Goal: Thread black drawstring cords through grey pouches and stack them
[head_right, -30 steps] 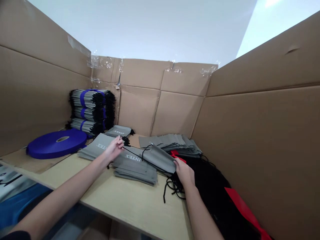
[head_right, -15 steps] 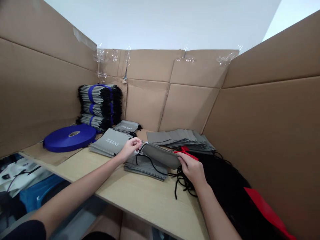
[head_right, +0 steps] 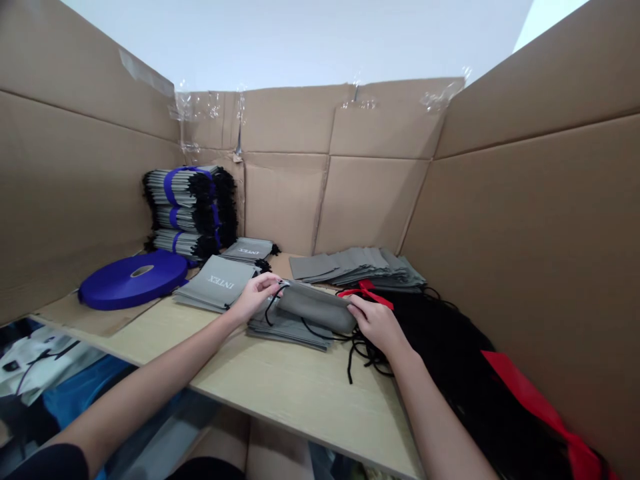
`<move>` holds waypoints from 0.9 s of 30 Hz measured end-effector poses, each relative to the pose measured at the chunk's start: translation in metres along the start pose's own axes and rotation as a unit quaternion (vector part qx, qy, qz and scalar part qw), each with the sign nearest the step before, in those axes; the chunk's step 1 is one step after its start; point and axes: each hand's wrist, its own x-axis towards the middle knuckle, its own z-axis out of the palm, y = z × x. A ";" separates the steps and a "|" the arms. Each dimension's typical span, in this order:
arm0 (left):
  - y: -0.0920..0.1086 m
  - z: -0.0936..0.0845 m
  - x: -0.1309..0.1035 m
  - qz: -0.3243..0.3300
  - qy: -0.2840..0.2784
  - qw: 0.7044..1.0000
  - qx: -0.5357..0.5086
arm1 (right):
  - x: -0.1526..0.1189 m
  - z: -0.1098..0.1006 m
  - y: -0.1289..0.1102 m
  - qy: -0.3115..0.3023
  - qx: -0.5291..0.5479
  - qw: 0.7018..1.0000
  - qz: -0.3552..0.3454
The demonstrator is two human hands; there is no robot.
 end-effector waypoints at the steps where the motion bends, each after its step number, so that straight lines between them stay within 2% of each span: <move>1: 0.000 0.000 0.000 0.000 -0.001 1.000 0.004 | 0.000 0.000 0.000 -0.008 0.003 1.000 -0.001; 8: -0.001 0.000 -0.001 -0.021 -0.008 1.000 0.020 | 0.001 -0.005 -0.003 -0.032 -0.015 0.999 -0.001; 15: 0.002 0.004 -0.004 -0.012 0.027 0.997 0.073 | 0.002 -0.004 -0.005 -0.036 -0.051 0.998 -0.027; 18: 0.005 0.005 -0.004 0.001 0.079 0.993 0.091 | 0.003 -0.003 -0.005 -0.032 -0.044 0.998 -0.028; 21: 0.001 -0.005 0.002 -0.004 0.147 0.985 0.086 | 0.003 -0.001 -0.003 -0.024 -0.031 0.999 -0.022; 25: -0.010 -0.025 0.013 -0.052 0.241 0.963 0.111 | 0.002 0.001 0.001 -0.028 -0.032 0.999 -0.002; 27: -0.010 -0.028 0.013 -0.072 0.282 0.947 0.137 | 0.003 0.002 0.001 -0.031 -0.040 0.999 0.001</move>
